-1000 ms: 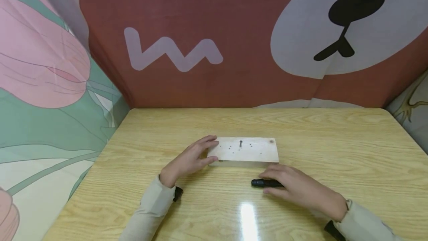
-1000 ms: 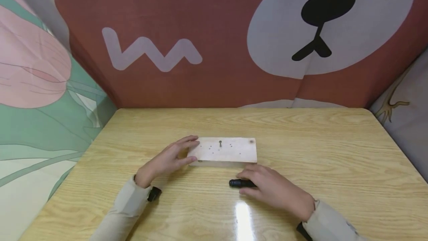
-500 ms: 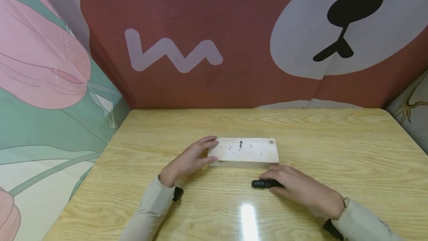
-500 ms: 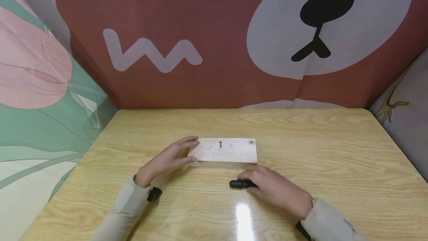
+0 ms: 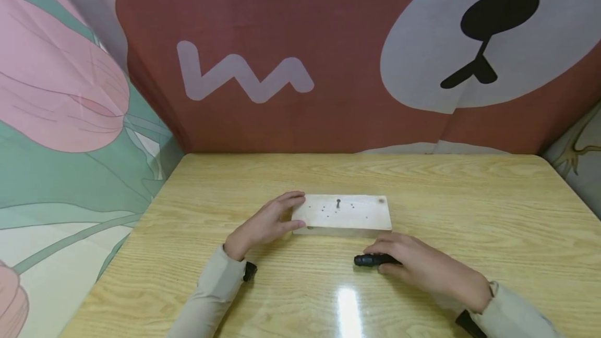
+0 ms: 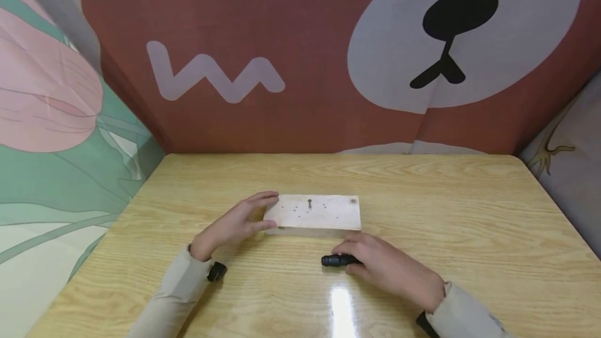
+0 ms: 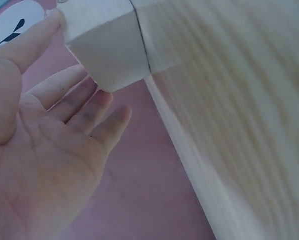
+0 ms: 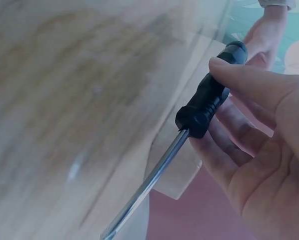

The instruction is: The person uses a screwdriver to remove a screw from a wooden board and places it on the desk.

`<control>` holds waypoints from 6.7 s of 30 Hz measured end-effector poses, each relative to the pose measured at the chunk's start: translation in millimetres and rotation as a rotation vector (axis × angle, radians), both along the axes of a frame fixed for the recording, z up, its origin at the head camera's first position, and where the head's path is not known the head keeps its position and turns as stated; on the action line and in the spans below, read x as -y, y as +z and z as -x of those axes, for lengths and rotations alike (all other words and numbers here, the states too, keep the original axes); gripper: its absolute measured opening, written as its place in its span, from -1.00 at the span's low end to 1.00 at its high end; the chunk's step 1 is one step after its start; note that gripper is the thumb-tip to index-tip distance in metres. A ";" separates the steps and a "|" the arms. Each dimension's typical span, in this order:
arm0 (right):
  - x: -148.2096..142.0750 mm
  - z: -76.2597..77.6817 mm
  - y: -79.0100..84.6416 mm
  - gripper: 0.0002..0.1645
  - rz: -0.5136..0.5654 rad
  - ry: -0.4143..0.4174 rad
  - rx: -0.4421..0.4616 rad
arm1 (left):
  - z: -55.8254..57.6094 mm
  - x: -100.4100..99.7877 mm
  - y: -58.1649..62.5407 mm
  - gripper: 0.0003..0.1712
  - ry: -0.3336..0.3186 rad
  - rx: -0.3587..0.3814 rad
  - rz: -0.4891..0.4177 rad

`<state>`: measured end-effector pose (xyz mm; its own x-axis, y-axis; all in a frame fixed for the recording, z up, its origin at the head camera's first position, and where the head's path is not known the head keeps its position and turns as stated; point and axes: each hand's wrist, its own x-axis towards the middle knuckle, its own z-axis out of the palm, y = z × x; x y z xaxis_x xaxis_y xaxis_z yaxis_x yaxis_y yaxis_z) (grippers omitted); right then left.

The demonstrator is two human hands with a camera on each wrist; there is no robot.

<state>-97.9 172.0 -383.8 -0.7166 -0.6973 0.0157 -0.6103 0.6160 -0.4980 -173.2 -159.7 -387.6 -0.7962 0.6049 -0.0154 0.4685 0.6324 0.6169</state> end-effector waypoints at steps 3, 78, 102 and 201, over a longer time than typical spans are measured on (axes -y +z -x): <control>-1.4 0.4 4.6 -0.59 0.003 -0.010 0.008 | 1.1 0.2 0.0 -0.27 0.008 0.005 0.002; -1.2 32.8 66.6 -0.45 0.633 -0.355 -0.365 | 2.8 0.9 2.1 -0.27 0.018 0.021 -0.007; 29.8 49.6 70.3 -0.53 0.760 -0.394 -0.278 | 2.9 -0.6 5.0 -0.27 0.010 0.020 -0.008; 65.2 67.0 47.9 -0.58 0.803 -0.285 -0.342 | 7.1 1.8 2.7 -0.26 0.012 0.015 0.015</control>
